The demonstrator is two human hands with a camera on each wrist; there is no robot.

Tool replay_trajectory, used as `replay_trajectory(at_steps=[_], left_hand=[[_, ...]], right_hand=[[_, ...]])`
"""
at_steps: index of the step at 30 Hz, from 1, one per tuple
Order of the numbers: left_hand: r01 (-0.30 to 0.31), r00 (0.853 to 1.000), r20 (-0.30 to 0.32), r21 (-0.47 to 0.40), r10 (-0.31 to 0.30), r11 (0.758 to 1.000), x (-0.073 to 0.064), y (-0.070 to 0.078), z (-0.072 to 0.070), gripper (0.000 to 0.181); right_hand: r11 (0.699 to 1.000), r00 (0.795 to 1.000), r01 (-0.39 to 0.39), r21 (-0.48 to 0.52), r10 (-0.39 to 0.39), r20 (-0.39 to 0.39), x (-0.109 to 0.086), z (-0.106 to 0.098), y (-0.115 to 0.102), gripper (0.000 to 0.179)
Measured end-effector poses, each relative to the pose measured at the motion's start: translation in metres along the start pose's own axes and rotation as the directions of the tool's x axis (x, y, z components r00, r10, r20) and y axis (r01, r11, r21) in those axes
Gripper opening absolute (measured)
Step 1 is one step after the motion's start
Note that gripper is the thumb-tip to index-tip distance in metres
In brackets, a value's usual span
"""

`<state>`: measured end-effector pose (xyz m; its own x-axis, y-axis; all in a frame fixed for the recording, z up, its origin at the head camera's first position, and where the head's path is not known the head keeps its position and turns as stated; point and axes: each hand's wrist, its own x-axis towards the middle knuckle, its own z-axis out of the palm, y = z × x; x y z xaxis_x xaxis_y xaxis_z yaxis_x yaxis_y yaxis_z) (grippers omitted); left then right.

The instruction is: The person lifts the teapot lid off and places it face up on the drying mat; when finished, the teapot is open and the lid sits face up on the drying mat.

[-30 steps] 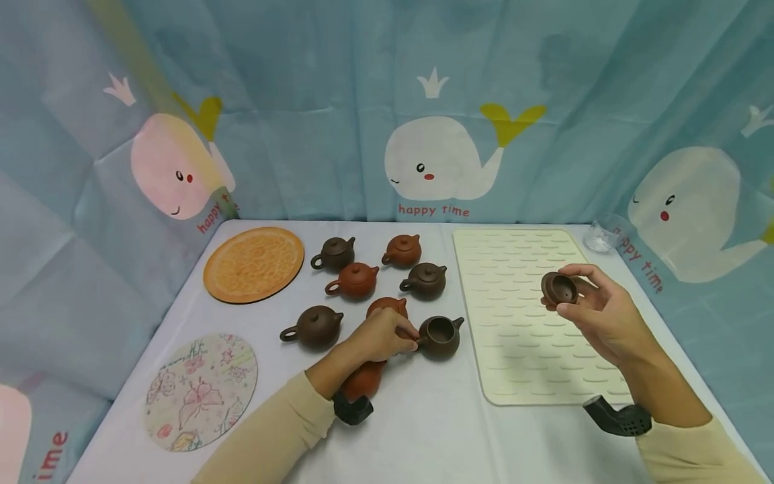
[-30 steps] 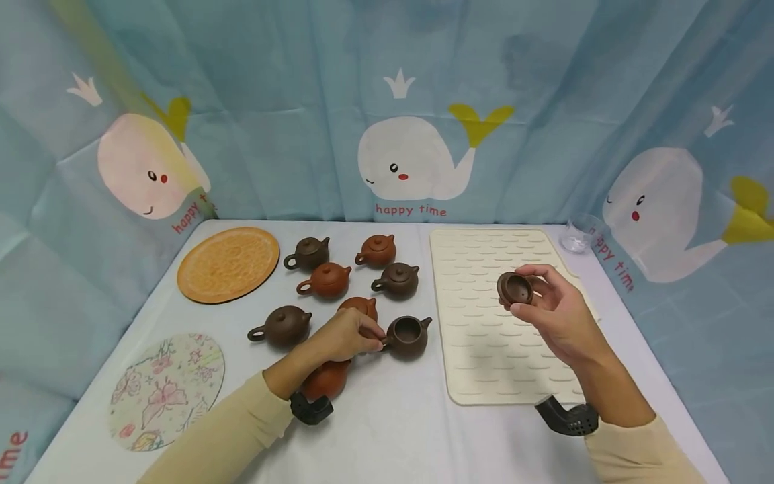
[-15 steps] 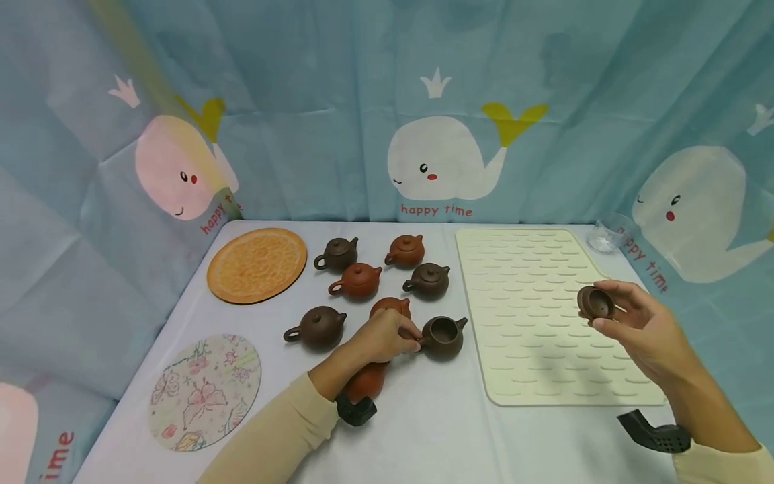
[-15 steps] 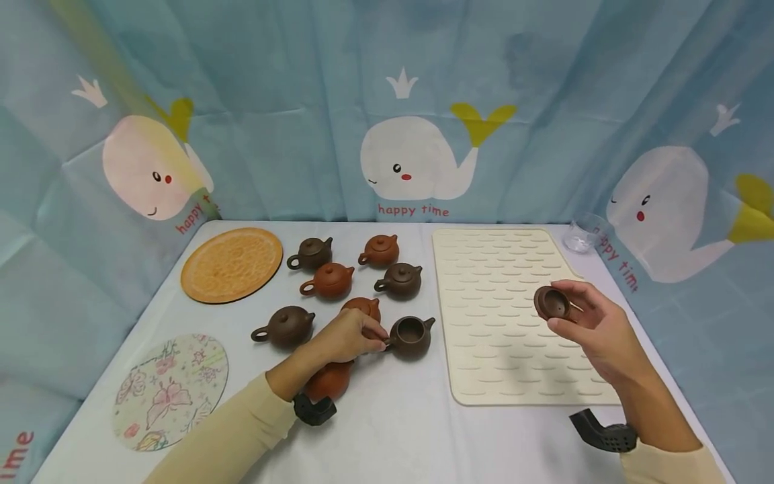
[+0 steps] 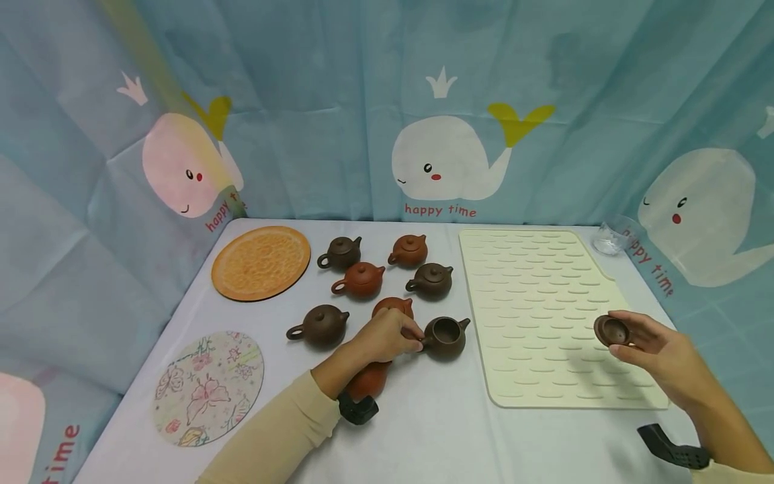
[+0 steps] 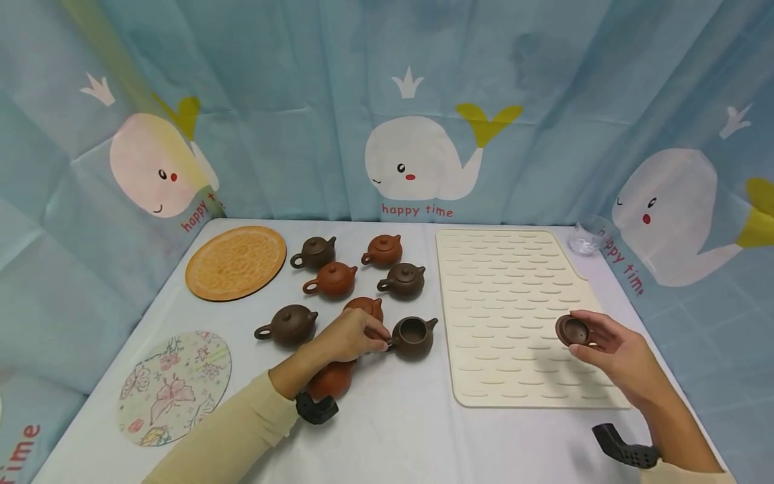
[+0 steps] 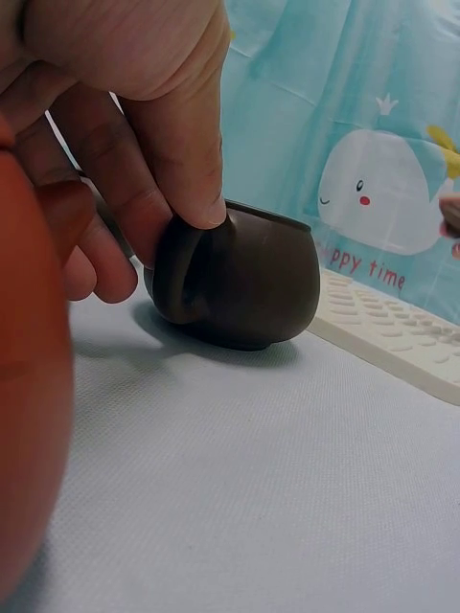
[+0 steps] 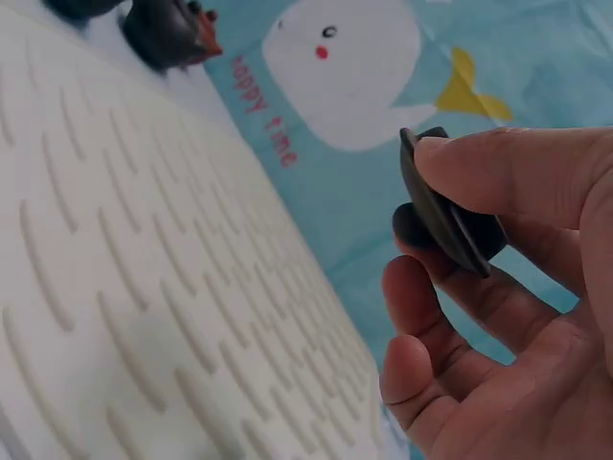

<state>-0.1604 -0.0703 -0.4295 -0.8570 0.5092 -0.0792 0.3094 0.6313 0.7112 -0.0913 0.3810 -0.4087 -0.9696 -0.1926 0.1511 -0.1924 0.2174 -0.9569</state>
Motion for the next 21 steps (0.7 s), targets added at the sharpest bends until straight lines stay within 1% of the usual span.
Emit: replay_trajectory(at_steps=[4,8,10,16,21], left_hand=[[0.002,1.0,0.0,0.0,-0.002,1.0,0.0,-0.001,0.001,0.011],[-0.002,1.0,-0.001,0.0,0.002,1.0,0.0,-0.001,0.001,0.011],[-0.007,1.0,-0.002,-0.001,0.007,1.0,0.0,-0.001,0.002,0.01],[-0.009,1.0,-0.003,0.004,0.009,1.0,0.0,-0.001,0.001,0.01],[-0.01,1.0,-0.007,0.004,0.01,1.0,0.0,-0.001,0.001,0.01]], right_hand=[[0.994,1.0,-0.017,-0.104,0.019,0.016,-0.005,-0.005,0.01,0.056],[0.97,0.999,-0.034,-0.24,0.04,0.022,-0.01,-0.01,0.02,0.055],[0.956,0.998,-0.05,-0.289,0.058,0.021,-0.011,-0.013,0.025,0.054],[0.915,0.992,-0.109,-0.387,0.127,0.021,-0.014,-0.022,0.038,0.052],[0.876,0.985,-0.131,-0.464,0.166,0.036,-0.017,-0.024,0.046,0.052]])
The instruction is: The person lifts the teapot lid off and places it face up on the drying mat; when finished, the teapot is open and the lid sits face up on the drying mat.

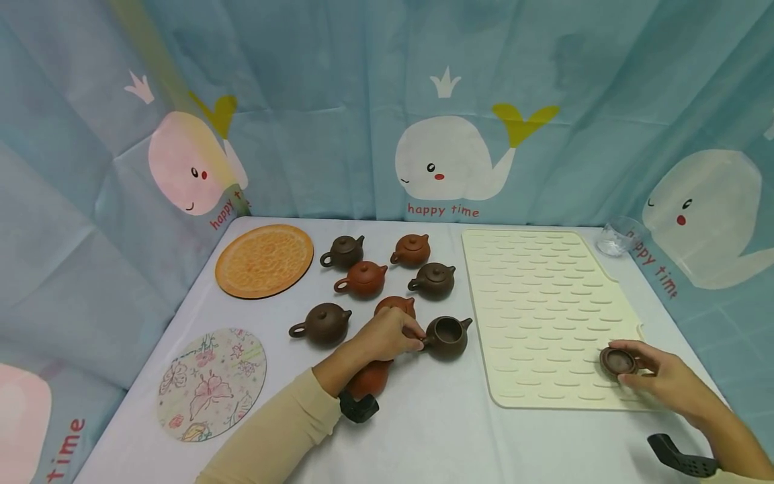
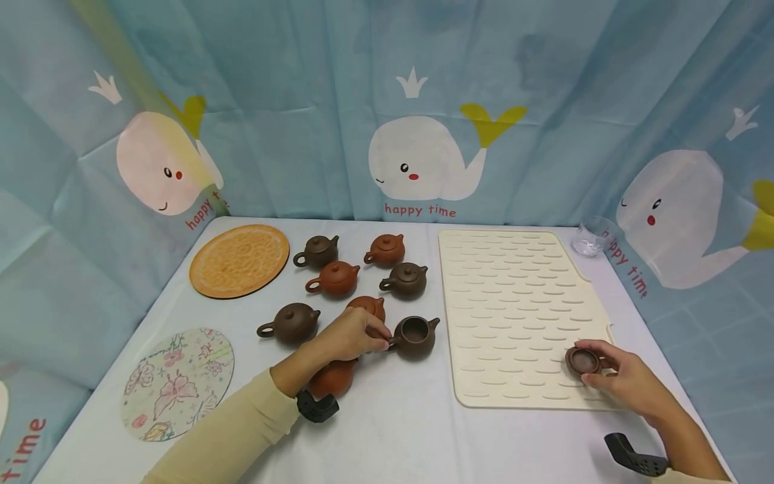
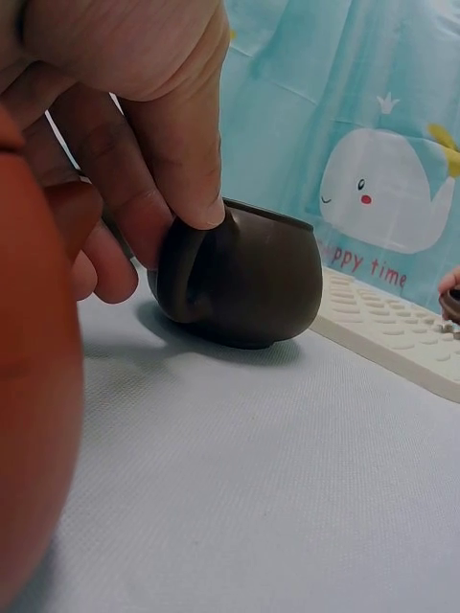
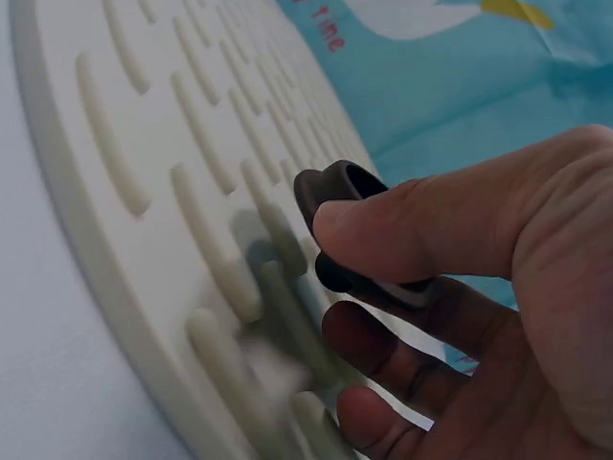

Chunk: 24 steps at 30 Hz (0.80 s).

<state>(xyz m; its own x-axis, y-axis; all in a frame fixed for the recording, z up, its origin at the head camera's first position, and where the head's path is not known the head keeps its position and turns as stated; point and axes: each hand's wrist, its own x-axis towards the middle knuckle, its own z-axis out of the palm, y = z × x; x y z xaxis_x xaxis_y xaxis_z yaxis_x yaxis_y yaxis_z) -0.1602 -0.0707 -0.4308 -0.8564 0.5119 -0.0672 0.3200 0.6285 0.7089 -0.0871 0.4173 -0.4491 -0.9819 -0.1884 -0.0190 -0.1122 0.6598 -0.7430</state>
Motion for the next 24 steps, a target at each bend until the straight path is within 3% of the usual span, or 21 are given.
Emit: replay_trajectory(at_steps=[11,18,24], left_hand=[[0.006,1.0,0.003,-0.007,-0.006,1.0,0.0,0.001,-0.001,0.009],[0.018,1.0,0.01,-0.006,-0.018,1.0,0.0,0.001,-0.001,0.01],[0.033,0.999,0.019,0.002,-0.033,0.999,-0.002,0.003,-0.003,0.012]], right_hand=[[0.993,1.0,-0.009,-0.121,0.009,0.0,0.001,0.01,0.0,0.053],[0.978,0.999,0.029,-0.207,-0.033,-0.016,0.002,0.014,-0.001,0.057],[0.97,1.0,-0.017,-0.243,0.018,-0.001,-0.001,0.012,-0.004,0.063]])
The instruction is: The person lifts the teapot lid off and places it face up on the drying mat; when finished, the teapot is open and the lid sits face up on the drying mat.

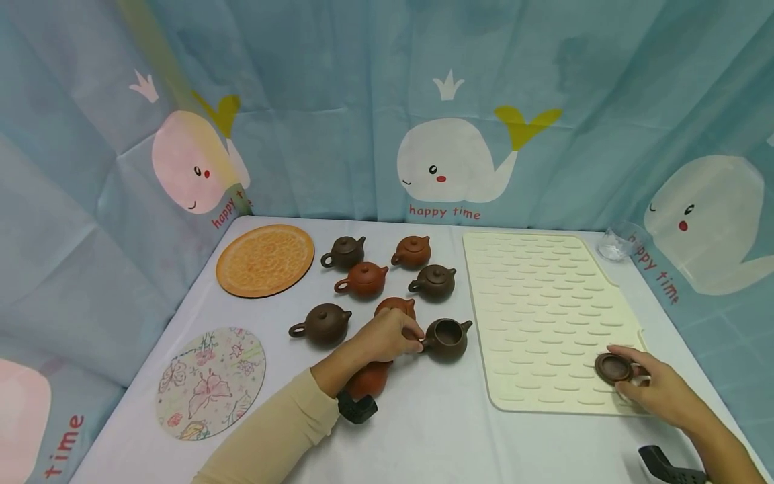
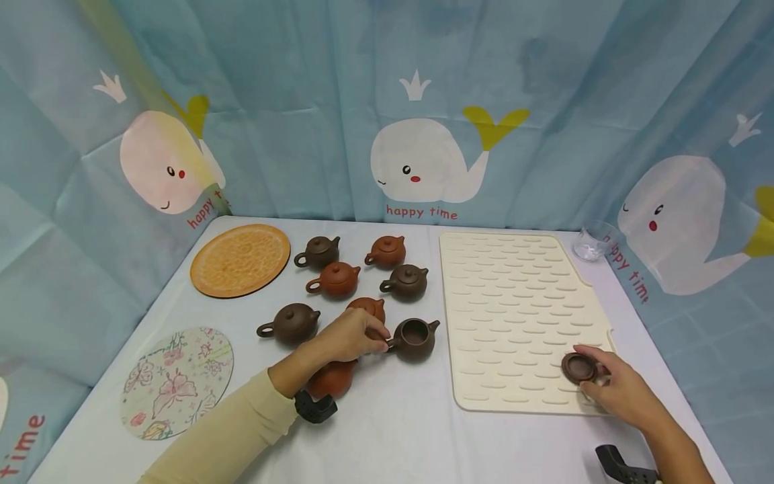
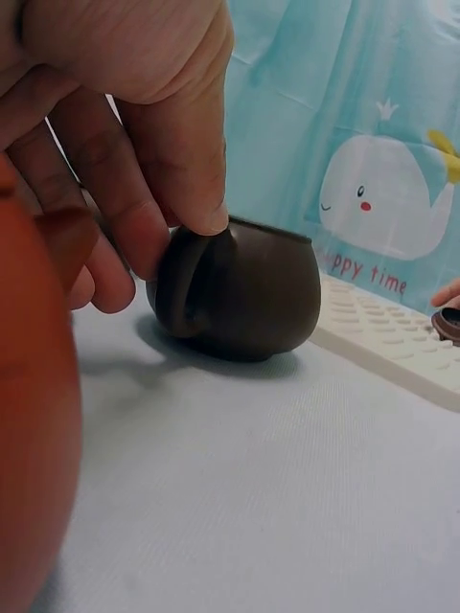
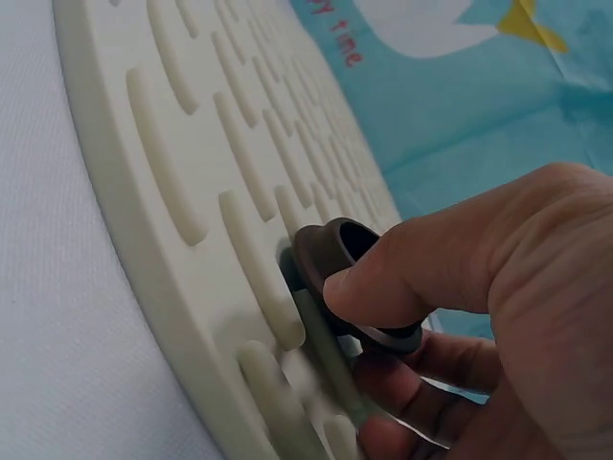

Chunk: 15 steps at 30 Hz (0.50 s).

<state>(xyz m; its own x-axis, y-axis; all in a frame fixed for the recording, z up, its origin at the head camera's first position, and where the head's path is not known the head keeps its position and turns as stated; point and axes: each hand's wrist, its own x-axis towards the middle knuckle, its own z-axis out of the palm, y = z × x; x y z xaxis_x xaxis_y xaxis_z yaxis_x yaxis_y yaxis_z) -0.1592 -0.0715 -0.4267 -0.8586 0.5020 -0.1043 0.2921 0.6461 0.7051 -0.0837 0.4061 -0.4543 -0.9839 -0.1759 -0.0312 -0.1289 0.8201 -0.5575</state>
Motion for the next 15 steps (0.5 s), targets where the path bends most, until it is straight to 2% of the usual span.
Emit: replay_trajectory(at_steps=[4,8,12,15], left_hand=[[-0.006,1.0,0.009,-0.016,0.006,1.0,-0.004,0.004,-0.004,0.015],[0.005,1.0,0.008,-0.032,-0.005,0.999,-0.01,0.006,-0.011,0.018],[0.038,0.999,-0.022,-0.054,-0.039,0.998,-0.021,0.011,-0.022,0.017],[0.038,0.998,-0.049,-0.103,-0.043,0.994,-0.033,0.013,-0.031,0.02]], right_hand=[[1.0,1.0,-0.016,0.012,0.017,-0.012,-0.002,-0.003,-0.001,0.064],[0.999,0.997,0.0,0.035,0.003,-0.071,-0.005,-0.006,-0.004,0.063],[0.999,0.99,0.031,0.039,-0.025,-0.136,-0.004,-0.013,-0.014,0.063],[0.997,0.981,0.068,0.033,-0.06,-0.186,-0.001,-0.019,-0.025,0.064]])
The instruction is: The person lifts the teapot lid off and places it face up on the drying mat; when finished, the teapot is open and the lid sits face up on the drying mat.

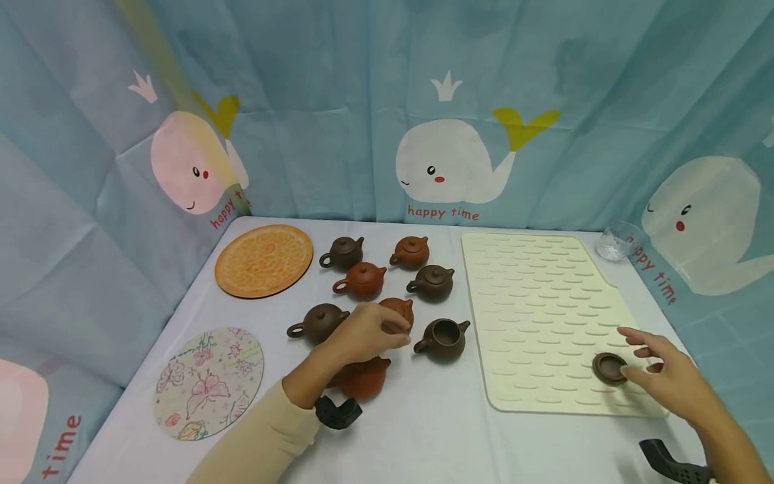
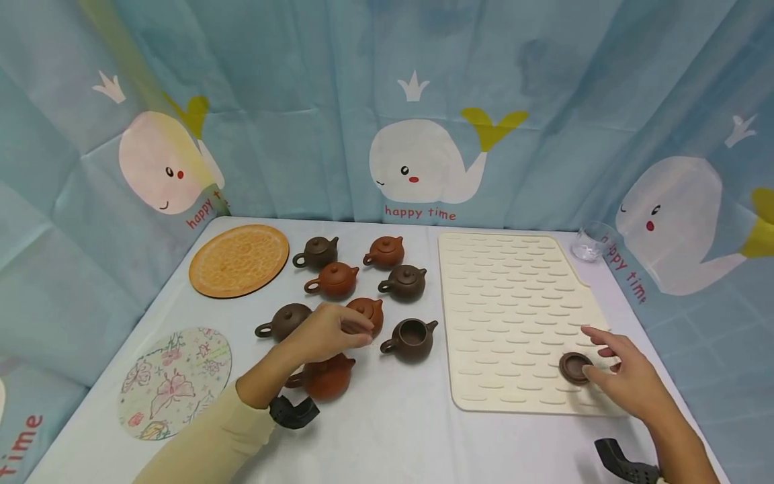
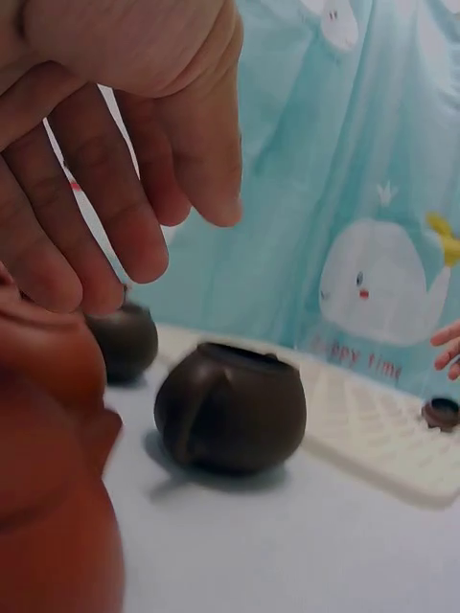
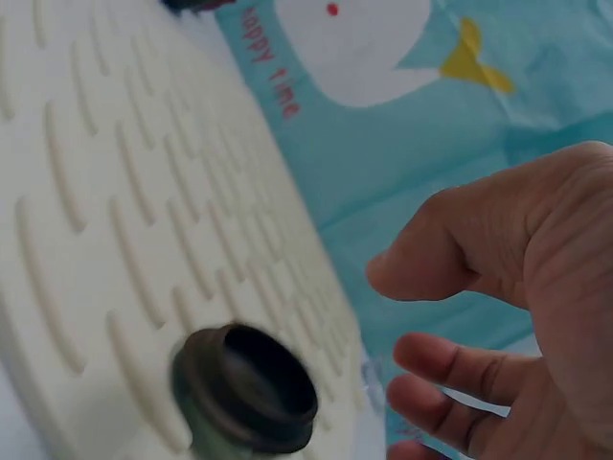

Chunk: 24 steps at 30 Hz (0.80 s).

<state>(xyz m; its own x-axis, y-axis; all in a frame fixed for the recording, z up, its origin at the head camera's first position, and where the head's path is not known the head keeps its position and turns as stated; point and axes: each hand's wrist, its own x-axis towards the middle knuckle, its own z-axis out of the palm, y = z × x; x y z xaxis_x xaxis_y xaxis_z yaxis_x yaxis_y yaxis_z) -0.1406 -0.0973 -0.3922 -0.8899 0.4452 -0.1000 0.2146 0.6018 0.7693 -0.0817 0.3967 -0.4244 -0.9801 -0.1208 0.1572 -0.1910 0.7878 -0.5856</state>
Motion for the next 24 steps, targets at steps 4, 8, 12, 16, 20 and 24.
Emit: replay_trajectory(at_steps=[4,8,12,16,20,24], left_hand=[[-0.036,0.998,-0.055,-0.069,0.032,0.997,-0.015,-0.001,-0.012,0.025],[-0.104,0.984,-0.155,-0.105,0.087,0.989,-0.03,-0.003,-0.023,0.024],[-0.176,0.964,-0.222,-0.117,0.147,0.977,-0.042,-0.008,-0.031,0.027],[-0.182,0.957,-0.252,-0.14,0.143,0.973,-0.052,-0.013,-0.037,0.031],[-0.166,0.952,-0.283,-0.159,0.116,0.973,-0.063,-0.019,-0.042,0.037],[-0.195,0.941,-0.314,-0.196,0.127,0.961,-0.072,-0.024,-0.044,0.041]], right_hand=[[0.997,0.994,0.08,0.004,-0.08,-0.071,0.006,-0.005,-0.017,0.067],[0.99,0.985,0.144,0.002,-0.144,-0.098,0.012,-0.007,-0.036,0.069],[0.984,0.979,0.179,-0.013,-0.179,-0.099,0.017,-0.009,-0.053,0.069],[0.972,0.967,0.234,0.002,-0.233,-0.102,0.021,-0.008,-0.068,0.07],[0.963,0.959,0.27,0.024,-0.266,-0.096,0.025,-0.008,-0.081,0.071],[0.954,0.951,0.299,0.034,-0.295,-0.088,0.03,-0.008,-0.093,0.072]])
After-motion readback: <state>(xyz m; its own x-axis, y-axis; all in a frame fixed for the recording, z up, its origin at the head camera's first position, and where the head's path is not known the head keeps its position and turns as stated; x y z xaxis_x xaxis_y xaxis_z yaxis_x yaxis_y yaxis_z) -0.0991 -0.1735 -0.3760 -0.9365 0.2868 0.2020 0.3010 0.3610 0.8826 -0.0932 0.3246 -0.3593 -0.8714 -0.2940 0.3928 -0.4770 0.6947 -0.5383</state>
